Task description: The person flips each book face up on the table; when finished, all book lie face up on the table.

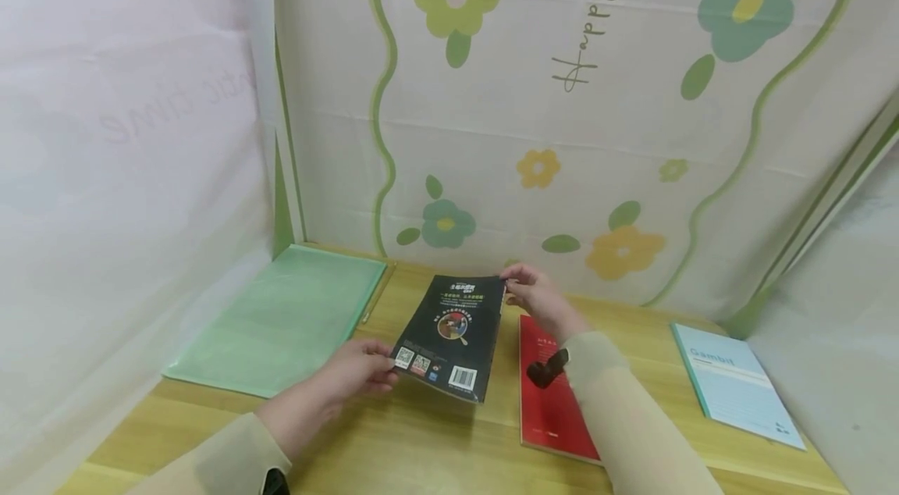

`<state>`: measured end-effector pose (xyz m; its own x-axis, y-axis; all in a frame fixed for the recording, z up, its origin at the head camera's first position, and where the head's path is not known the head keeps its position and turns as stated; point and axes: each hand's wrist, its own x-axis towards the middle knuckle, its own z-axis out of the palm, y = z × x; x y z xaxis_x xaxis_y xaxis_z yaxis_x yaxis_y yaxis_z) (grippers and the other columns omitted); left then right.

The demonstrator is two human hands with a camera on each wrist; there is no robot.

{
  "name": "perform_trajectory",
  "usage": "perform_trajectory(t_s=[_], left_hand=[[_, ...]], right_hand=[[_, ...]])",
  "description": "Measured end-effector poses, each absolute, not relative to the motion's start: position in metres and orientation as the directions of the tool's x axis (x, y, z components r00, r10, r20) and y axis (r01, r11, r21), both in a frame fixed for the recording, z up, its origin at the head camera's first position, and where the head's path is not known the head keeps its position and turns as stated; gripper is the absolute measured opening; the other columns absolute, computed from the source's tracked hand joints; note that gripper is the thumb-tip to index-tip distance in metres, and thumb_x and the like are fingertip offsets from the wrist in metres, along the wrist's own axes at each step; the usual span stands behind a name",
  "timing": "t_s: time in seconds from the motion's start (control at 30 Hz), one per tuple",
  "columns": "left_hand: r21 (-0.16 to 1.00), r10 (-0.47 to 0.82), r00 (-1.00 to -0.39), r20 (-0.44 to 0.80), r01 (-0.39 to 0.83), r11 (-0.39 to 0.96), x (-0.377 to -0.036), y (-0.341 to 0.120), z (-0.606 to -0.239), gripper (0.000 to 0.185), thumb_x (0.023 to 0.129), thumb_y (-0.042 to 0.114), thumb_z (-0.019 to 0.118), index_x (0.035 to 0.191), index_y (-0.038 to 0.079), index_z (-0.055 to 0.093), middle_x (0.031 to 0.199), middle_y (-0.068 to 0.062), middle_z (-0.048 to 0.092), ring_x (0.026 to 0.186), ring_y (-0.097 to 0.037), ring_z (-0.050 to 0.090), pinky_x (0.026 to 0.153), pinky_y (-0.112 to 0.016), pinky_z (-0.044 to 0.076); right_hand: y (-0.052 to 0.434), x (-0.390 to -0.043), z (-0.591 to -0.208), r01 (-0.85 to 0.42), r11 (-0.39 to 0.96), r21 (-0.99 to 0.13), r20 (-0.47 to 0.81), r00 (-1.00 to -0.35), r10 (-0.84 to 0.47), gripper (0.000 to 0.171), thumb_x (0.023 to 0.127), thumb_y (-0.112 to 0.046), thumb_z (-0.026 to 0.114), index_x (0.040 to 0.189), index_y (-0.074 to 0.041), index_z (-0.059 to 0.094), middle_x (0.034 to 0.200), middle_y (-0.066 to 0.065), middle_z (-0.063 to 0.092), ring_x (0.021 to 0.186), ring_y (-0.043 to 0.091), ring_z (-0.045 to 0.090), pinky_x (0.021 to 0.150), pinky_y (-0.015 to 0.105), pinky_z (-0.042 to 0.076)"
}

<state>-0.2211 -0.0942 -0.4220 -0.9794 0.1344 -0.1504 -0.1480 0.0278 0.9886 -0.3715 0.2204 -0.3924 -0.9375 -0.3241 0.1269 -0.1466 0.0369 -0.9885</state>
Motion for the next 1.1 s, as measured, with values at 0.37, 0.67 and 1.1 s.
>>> perform_trajectory(t_s=[0.37,0.67,1.1], left_hand=[[0.990,0.177,-0.974,-0.141,-0.144,-0.004,-0.217,-0.097,-0.422,0.023,0.092,-0.004,0.055,0.112,-0.015,0.055,0.093,-0.019,0.064,0.077,-0.022,0.064,0.076,-0.036,0.059],[0.988,0.211,-0.967,-0.144,-0.154,-0.034,-0.216,-0.099,-0.424,0.021,0.092,-0.005,0.053,0.110,-0.016,0.055,0.091,-0.020,0.064,0.076,-0.020,0.063,0.076,-0.036,0.059],[0.987,0.149,-0.979,-0.138,-0.148,-0.062,-0.214,-0.094,-0.430,0.034,0.092,-0.009,0.051,0.124,-0.014,0.044,0.084,-0.019,0.061,0.070,-0.019,0.063,0.074,-0.038,0.059]], right_hand=[[0.219,-0.367,-0.393,-0.208,-0.079,-0.975,0.222,-0.883,-0.414,0.013,0.098,0.008,0.046,0.105,0.000,0.054,0.135,0.032,0.049,0.115,0.023,0.059,0.100,0.033,0.045],[0.215,-0.362,-0.384,-0.225,-0.082,-0.971,0.239,-0.879,-0.412,0.024,0.099,0.009,0.046,0.120,0.018,0.046,0.109,0.007,0.065,0.102,0.019,0.061,0.099,0.034,0.045],[0.213,-0.359,-0.378,-0.217,-0.114,-0.969,0.245,-0.892,-0.380,0.022,0.096,0.010,0.047,0.116,0.001,0.053,0.110,0.004,0.064,0.109,0.020,0.058,0.097,0.028,0.047]])
